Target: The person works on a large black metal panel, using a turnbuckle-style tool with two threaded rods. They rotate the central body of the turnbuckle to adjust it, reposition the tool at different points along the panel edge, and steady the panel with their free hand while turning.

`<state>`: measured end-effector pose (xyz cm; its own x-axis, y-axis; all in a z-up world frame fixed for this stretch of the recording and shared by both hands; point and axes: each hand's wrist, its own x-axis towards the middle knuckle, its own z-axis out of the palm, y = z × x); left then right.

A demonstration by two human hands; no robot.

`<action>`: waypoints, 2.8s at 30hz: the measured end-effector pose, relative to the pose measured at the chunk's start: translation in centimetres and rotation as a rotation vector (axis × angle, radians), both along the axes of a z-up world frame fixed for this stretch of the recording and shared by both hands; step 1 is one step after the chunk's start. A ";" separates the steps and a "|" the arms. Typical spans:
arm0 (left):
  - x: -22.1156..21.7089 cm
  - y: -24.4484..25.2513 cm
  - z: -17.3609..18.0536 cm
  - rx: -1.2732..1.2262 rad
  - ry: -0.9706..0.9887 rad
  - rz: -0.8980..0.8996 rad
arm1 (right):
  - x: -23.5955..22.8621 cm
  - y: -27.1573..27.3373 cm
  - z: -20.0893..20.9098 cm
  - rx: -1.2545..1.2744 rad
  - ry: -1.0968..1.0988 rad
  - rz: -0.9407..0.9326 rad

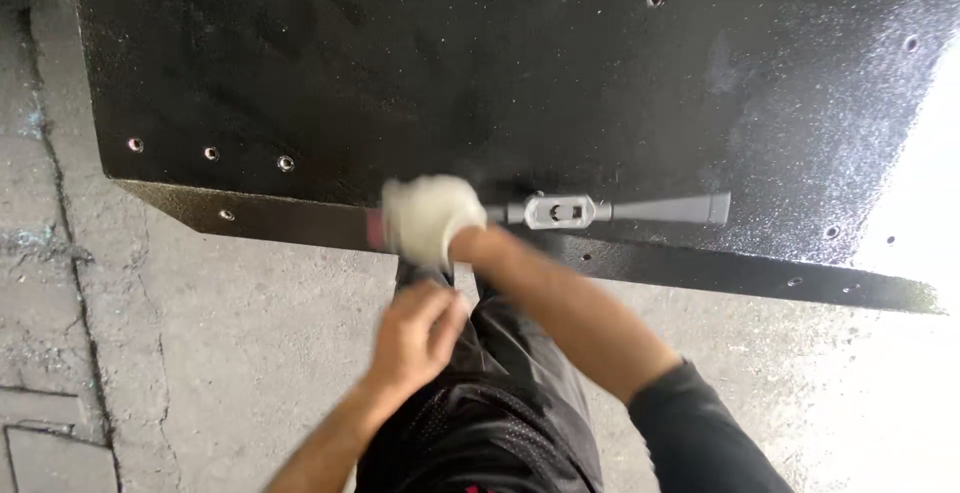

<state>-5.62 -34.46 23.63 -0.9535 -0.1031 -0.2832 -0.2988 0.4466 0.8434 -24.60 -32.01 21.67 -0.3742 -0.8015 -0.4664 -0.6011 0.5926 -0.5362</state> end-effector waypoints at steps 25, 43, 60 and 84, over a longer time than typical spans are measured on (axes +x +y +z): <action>-9.6 3.4 -0.1 -0.151 -0.264 -0.507 | -3.6 7.4 1.1 0.108 -0.040 -0.131; -15.1 -0.5 -9.3 -0.571 -0.161 -0.646 | -1.0 16.3 6.0 0.337 0.154 0.360; -14.2 2.8 1.6 -0.142 -0.446 -0.755 | -4.5 10.3 -0.7 0.563 0.062 0.397; -6.2 2.3 -3.6 -0.181 -0.095 -0.146 | 2.8 18.5 3.0 0.315 -0.661 -0.637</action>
<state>-11.87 -32.17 19.99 -0.9318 -0.0236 -0.3621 -0.2945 0.6321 0.7167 -21.84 -13.50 24.67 -0.2802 -0.3416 -0.8971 0.2481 0.8770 -0.4115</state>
